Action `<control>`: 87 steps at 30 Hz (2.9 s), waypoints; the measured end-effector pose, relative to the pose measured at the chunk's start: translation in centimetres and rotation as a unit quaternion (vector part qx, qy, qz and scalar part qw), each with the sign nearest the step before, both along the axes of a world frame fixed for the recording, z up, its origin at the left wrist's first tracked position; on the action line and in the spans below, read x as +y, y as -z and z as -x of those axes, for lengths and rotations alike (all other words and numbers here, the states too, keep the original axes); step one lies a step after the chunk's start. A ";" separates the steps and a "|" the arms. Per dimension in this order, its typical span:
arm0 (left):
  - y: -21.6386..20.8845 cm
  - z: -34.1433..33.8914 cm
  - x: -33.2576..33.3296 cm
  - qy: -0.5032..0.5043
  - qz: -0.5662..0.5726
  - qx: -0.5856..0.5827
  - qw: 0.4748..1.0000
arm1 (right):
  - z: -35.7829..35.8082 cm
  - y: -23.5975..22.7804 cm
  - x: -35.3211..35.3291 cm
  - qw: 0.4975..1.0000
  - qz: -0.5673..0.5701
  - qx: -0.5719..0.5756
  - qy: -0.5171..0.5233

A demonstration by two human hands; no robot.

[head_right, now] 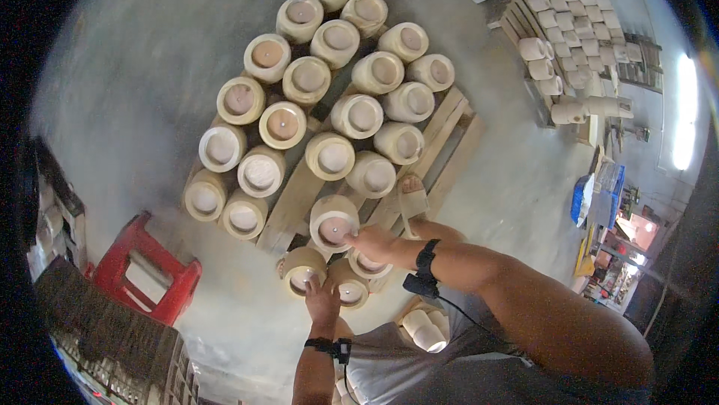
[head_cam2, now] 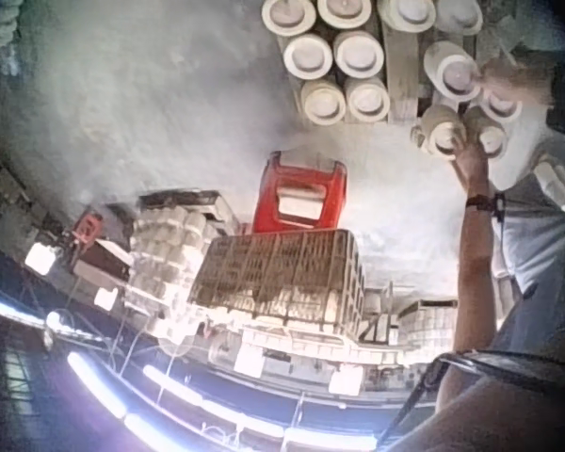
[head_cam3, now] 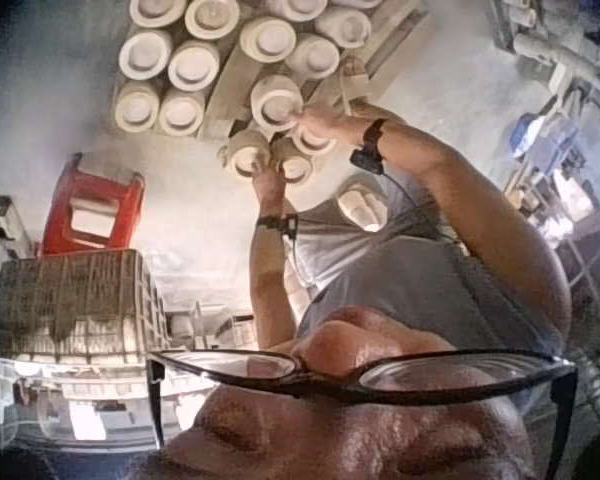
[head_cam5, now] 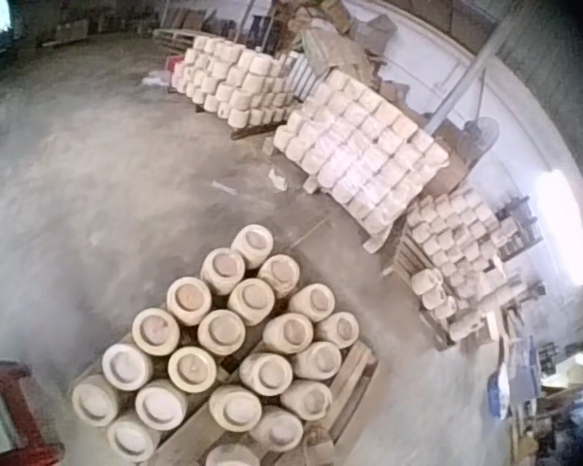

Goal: Stacking ceramic vessels from a workbench onto a wooden pallet.

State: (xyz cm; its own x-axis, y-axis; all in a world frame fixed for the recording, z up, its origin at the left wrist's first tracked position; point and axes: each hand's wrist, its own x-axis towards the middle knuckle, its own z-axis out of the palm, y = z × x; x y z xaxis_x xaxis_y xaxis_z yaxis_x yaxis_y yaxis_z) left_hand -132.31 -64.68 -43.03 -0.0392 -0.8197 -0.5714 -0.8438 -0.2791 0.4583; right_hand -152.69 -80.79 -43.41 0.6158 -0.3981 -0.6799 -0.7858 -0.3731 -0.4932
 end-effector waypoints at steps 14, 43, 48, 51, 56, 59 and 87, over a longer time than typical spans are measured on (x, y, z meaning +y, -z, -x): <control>4.8 0.4 -4.9 0.027 0.001 -0.012 1.000 | -1.3 4.1 -4.2 0.995 0.042 0.018 -0.093; 0.9 1.9 -4.3 0.007 -0.065 -0.071 0.995 | -0.6 0.4 -6.0 0.994 0.104 -0.022 -0.014; -3.2 0.4 -1.4 -0.026 -0.082 -0.015 0.996 | 1.6 -4.4 -5.3 0.999 0.008 0.037 0.040; -5.9 -0.9 0.9 -0.031 -0.127 -0.002 0.991 | 3.1 -7.2 -4.4 0.997 0.028 0.019 0.074; -10.1 -4.3 3.8 -0.063 -0.134 0.003 0.989 | 5.6 -13.4 -3.3 0.982 0.026 0.090 0.162; -12.8 -7.3 6.1 -0.067 -0.178 -0.004 0.982 | 5.9 -20.1 -3.0 0.965 0.034 0.131 0.223; -12.6 -26.5 24.7 -0.310 -0.234 0.194 0.901 | 7.2 -30.6 24.8 0.888 0.042 0.023 0.457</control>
